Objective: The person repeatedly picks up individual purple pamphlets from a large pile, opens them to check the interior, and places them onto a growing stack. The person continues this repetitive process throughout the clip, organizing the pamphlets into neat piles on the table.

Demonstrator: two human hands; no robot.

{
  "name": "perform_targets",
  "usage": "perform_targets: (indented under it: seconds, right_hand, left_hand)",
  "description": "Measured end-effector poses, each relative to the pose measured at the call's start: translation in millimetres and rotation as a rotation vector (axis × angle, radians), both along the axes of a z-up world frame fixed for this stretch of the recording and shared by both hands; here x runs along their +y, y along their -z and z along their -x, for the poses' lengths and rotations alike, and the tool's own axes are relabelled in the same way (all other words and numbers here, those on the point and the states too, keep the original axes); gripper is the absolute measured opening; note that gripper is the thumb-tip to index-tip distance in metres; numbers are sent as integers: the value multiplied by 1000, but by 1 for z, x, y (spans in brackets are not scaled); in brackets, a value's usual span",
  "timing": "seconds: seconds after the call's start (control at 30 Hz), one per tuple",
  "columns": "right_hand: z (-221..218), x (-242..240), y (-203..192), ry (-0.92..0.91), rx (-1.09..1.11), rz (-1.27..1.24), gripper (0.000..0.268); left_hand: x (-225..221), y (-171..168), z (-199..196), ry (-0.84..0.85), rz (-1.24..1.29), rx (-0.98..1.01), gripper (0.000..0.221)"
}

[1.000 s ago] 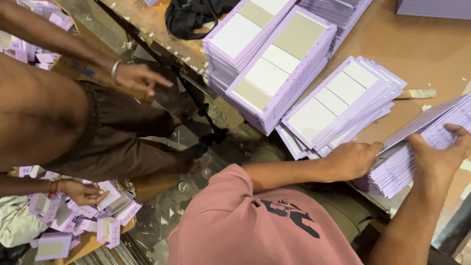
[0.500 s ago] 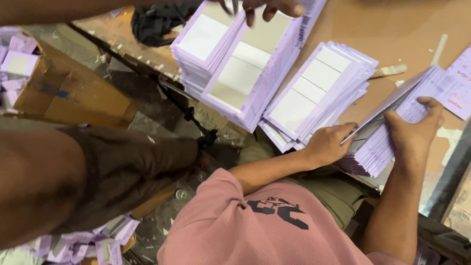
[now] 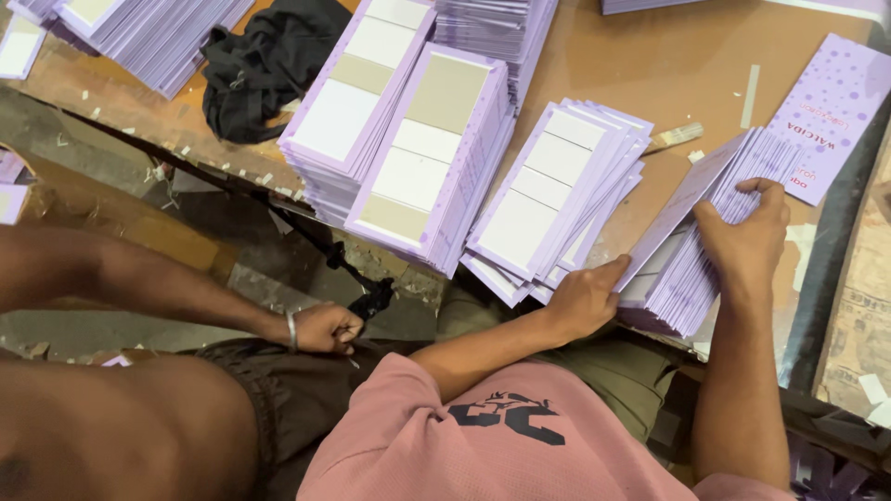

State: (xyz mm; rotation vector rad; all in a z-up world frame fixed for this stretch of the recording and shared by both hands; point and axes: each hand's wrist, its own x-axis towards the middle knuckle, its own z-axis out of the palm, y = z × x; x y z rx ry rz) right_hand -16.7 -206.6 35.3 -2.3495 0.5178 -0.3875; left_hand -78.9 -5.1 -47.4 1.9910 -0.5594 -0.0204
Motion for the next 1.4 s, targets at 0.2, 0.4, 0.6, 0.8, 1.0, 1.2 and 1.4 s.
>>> perform_targets:
  seconds: [0.2, 0.4, 0.6, 0.8, 1.0, 1.2, 1.4]
  right_hand:
    - [-7, -14, 11, -36, -45, 86, 50]
    - [-12, -21, 21, 7, -37, 169, 38]
    - [-6, -15, 8, 18, -7, 96, 51]
    - [-1, 2, -12, 37, 124, 47, 72]
    - [1, 7, -18, 56, 140, 77, 73]
    - [2, 4, -17, 37, 123, 58, 71]
    - [2, -2, -10, 29, 94, 68, 72]
  left_hand:
    - [13, 4, 11, 20, 39, -41, 64]
    - [27, 1, 32, 87, 57, -73, 65]
    - [40, -1, 42, 41, 135, -53, 57]
    - [19, -17, 29, 4, 121, 25, 41]
    - [-11, -36, 0, -67, 310, -95, 39]
    - [4, -47, -27, -303, 503, 106, 19]
    - [97, -51, -43, -325, 28, -501, 48]
